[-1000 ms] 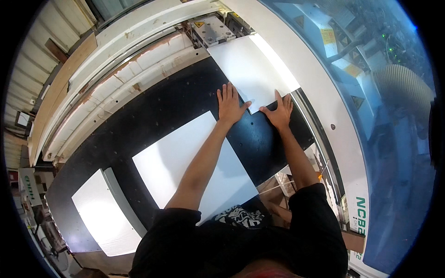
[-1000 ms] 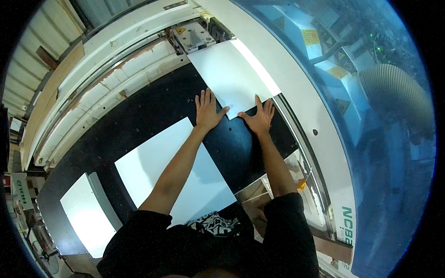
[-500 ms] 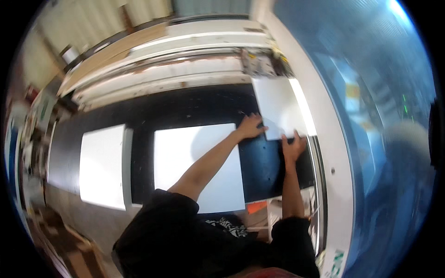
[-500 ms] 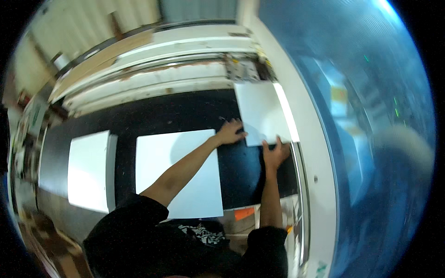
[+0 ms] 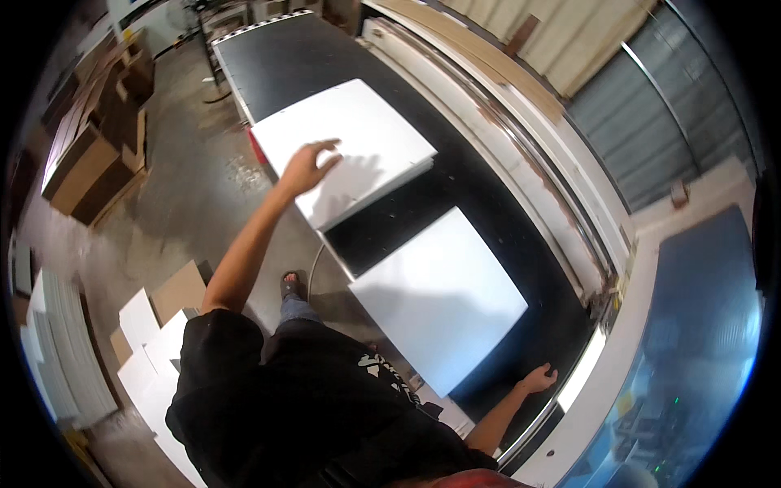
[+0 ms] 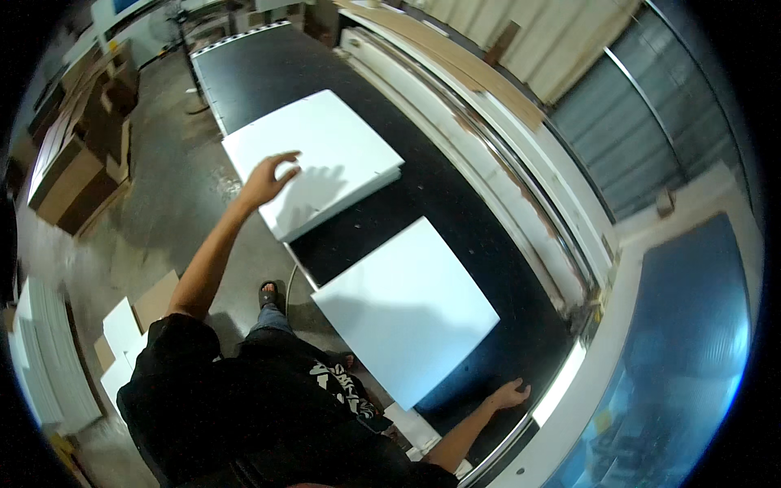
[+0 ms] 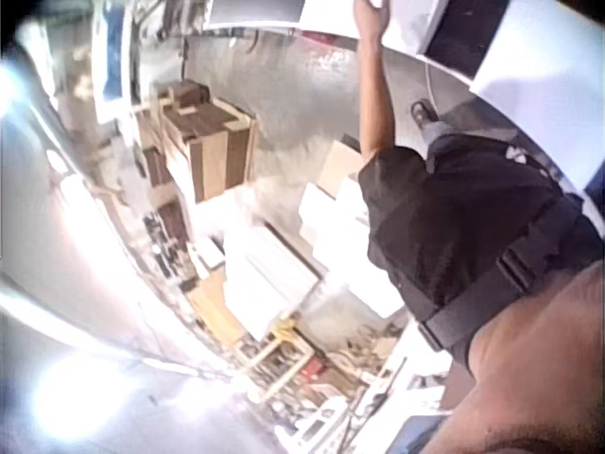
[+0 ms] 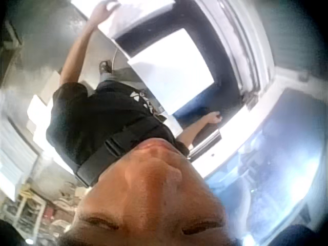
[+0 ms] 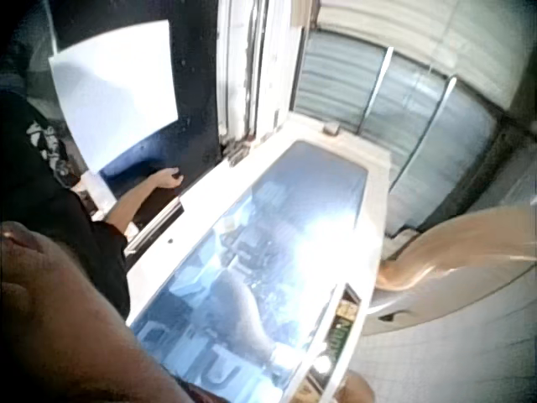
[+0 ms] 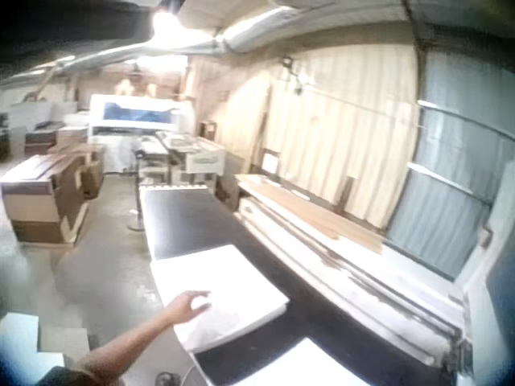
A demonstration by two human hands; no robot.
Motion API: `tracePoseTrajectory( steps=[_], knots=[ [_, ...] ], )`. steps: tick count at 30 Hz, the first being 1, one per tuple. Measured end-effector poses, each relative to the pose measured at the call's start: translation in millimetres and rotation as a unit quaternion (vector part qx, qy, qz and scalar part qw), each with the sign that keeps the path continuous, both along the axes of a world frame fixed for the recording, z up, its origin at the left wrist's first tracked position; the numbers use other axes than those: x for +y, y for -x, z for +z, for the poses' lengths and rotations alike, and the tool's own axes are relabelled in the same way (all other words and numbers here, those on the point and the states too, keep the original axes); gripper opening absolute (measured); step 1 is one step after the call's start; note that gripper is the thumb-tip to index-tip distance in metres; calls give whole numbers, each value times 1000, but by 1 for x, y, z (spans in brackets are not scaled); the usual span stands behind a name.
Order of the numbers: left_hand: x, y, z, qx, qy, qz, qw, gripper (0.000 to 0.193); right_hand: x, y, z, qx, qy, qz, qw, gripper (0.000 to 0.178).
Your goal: The person repeatedly picks up white rectangular panels from a stack, places them onto a machine surface, and then moves them to a growing pile. The person handles the panels one at a time, aligning them on the machine before transferring them to the final stack.
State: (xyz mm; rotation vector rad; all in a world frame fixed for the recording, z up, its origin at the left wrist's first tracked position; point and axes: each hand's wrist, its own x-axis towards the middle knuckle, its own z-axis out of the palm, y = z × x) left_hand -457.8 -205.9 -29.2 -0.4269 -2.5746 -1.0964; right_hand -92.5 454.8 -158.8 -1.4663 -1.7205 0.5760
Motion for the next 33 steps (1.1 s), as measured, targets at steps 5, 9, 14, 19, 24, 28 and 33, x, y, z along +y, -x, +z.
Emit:
tracePoseTrajectory(
  steps=[5,9,14,19,24,28,33],
  knots=[
    [-171,97,-62,66,144,244,957,62,-194,169,52,48,-51,399,914,42],
    [-204,154,-74,-257,123,185,940,70,-357,263,34,63,90,606,788,54],
    [-220,151,-113,-288,-95,111,946,77,-469,338,4,18,300,586,752,56],
    [-207,125,-114,-198,-76,180,960,58,-491,362,6,34,281,501,818,58],
    [-199,58,-103,-189,-94,175,962,52,-446,394,-29,185,223,450,845,48],
    [-223,4,-94,-303,-108,146,936,65,-487,424,-15,140,236,510,815,49],
    [-274,26,-93,-448,-371,139,801,95,-527,470,-1,89,309,619,717,51]
  ],
)
